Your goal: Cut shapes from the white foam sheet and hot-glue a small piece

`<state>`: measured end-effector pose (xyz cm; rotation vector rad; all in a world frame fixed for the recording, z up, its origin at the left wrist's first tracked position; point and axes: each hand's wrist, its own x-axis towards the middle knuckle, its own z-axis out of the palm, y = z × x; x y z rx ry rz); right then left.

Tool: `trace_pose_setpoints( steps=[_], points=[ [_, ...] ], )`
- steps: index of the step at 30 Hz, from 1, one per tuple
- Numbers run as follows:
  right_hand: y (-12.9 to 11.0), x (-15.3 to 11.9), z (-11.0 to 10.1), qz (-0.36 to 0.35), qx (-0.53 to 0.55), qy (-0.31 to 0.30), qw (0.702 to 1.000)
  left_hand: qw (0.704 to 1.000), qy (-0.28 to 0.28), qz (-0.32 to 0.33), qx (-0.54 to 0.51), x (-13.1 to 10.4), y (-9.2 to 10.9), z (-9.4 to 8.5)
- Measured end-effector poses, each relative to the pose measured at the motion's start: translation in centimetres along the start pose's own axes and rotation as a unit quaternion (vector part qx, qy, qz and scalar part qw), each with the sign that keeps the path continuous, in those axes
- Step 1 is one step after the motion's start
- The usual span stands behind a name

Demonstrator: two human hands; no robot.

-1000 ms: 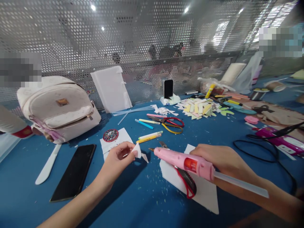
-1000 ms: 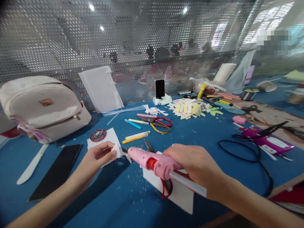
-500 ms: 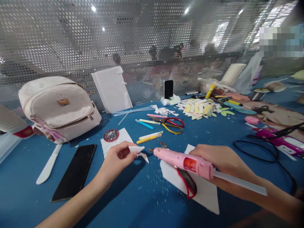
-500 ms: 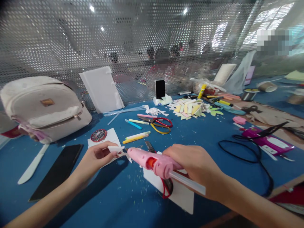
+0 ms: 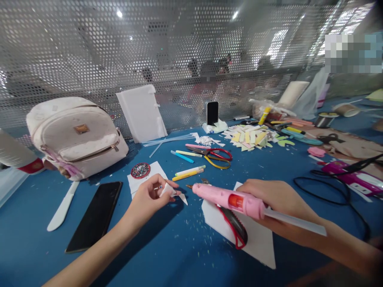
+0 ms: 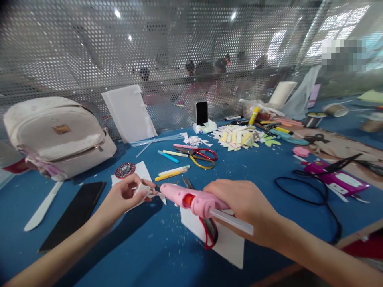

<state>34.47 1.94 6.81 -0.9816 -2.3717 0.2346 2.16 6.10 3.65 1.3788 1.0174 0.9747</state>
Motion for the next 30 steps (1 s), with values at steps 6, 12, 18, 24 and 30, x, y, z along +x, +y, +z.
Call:
trace_pose_setpoints(
  steps=[6, 12, 18, 24, 30],
  points=[
    [-0.3, 0.6, 0.4, -0.003, -0.005, -0.004, 1.000, 1.000, 0.023, -0.004, 0.009, 0.2, 0.0, -0.4],
    [-0.3, 0.8, 1.3, -0.007, -0.005, -0.014, 1.000, 0.999, 0.035, -0.012, 0.015, -0.7, 0.3, 0.5],
    [-0.6, 1.4, 1.4, -0.040, -0.050, -0.011, 0.998, 1.000, 0.019, -0.019, 0.016, -1.0, 0.0, 0.8],
    [-0.3, 1.3, 1.7, -0.044, -0.056, -0.003, 0.997, 1.000, 0.019, -0.018, 0.016, -1.1, 0.1, 1.0],
    [-0.5, 1.3, 1.7, -0.059, -0.059, 0.004, 0.996, 1.000, 0.014, -0.009, 0.024, -1.2, 0.1, 1.0]
  ],
)
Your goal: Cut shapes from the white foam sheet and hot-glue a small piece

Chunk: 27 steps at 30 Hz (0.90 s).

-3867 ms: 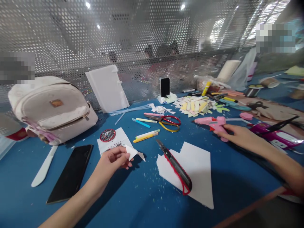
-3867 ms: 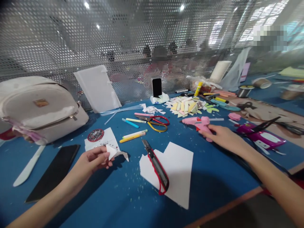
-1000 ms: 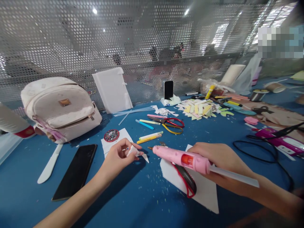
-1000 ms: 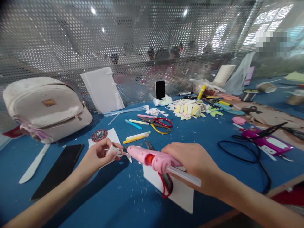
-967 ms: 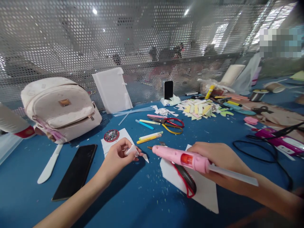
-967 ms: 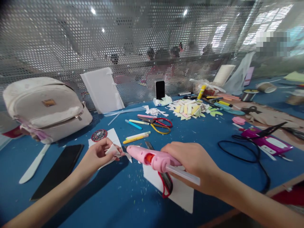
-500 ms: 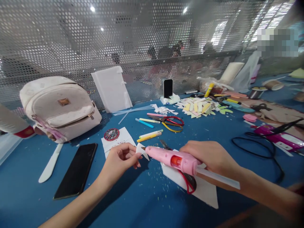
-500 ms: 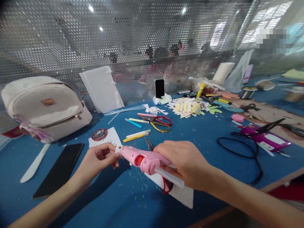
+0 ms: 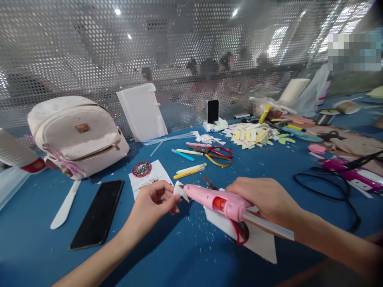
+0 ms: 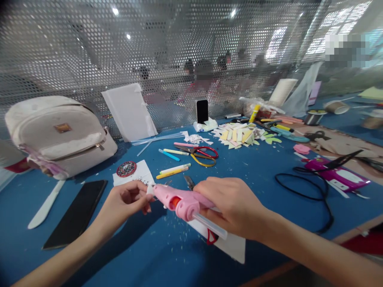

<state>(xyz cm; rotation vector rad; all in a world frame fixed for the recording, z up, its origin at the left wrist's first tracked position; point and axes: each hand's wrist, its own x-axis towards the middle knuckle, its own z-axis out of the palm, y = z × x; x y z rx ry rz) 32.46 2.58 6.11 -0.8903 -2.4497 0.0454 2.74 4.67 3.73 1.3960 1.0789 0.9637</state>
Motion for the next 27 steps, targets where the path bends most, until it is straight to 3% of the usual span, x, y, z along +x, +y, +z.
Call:
trace_pose_setpoints(
  steps=[15, 27],
  points=[
    [-0.29, 0.00, 0.23, -0.034, -0.044, 0.041, 0.998, 0.999, -0.005, 0.015, 0.052, -0.38, 0.45, 0.06],
    [-0.38, 0.20, 0.29, -0.040, -0.056, 0.039, 0.997, 0.998, -0.001, 0.021, 0.063, -0.64, 0.34, 0.13]
  ],
)
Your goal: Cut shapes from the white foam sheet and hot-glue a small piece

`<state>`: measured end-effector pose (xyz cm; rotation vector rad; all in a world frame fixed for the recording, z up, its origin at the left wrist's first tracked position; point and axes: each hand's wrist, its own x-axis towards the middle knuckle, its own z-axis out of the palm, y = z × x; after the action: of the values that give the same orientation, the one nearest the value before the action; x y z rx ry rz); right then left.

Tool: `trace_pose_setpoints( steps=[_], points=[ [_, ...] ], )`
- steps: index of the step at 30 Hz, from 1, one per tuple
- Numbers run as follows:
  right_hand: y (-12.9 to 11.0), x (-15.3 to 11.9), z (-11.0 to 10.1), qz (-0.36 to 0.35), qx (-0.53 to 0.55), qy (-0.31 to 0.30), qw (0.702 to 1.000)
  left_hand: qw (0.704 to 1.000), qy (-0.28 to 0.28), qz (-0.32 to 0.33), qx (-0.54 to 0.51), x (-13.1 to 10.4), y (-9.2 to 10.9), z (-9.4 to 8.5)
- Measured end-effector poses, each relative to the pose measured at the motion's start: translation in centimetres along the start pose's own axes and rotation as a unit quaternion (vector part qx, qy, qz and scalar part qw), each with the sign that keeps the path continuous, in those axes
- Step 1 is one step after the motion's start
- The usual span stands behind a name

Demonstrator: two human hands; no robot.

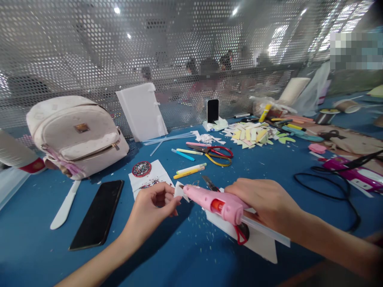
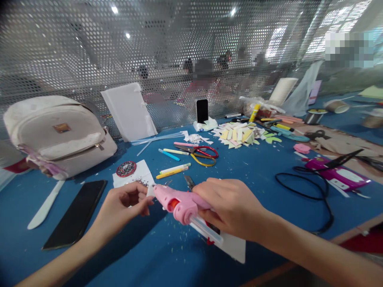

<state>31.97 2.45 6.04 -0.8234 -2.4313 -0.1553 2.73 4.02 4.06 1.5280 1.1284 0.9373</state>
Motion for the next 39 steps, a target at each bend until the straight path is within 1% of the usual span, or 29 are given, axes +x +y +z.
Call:
trace_pose_setpoints(
  steps=[9, 16, 19, 24, 27, 30, 32, 34, 36, 37, 39],
  points=[
    [0.0, -0.1, -0.1, 0.008, 0.010, -0.009, 1.000, 1.000, 0.004, 0.011, 0.011, 0.0, -0.1, -0.1],
    [-0.1, -0.1, 0.0, 0.012, 0.012, -0.021, 1.000, 1.000, 0.008, 0.006, 0.016, -0.1, -0.2, 0.0],
    [-0.1, 0.1, 0.0, 0.011, 0.010, -0.017, 1.000, 1.000, 0.008, 0.002, 0.012, -0.1, 0.1, 0.0],
    [-0.1, 0.0, 0.0, 0.006, 0.013, -0.006, 1.000, 1.000, -0.014, -0.016, 0.004, 0.3, 0.3, -0.3],
    [-0.2, -0.3, -0.3, 0.007, 0.020, 0.008, 1.000, 1.000, -0.018, -0.006, 0.023, 0.5, 0.1, -0.5],
    [-0.1, -0.3, -0.8, 0.017, 0.023, 0.010, 1.000, 0.997, -0.013, 0.044, 0.068, 0.8, -0.1, -0.8],
    [0.0, -0.2, -1.0, 0.028, 0.028, 0.017, 0.999, 0.988, 0.003, 0.099, 0.114, 1.1, -0.2, -1.1],
    [0.0, -0.2, -1.2, 0.047, 0.040, 0.032, 0.998, 0.969, 0.036, 0.171, 0.176, 1.2, -0.4, -1.7],
    [0.0, -0.4, -1.3, 0.080, 0.053, 0.052, 0.994, 0.930, 0.075, 0.260, 0.247, 1.3, -0.5, -2.5],
    [0.0, -0.5, -1.4, 0.099, 0.064, 0.056, 0.991, 0.904, 0.091, 0.307, 0.284, 1.3, -0.5, -3.0],
    [-0.1, -0.8, -1.4, 0.137, 0.101, 0.043, 0.984, 0.840, 0.106, 0.396, 0.355, 1.1, -0.4, -3.9]
  ],
)
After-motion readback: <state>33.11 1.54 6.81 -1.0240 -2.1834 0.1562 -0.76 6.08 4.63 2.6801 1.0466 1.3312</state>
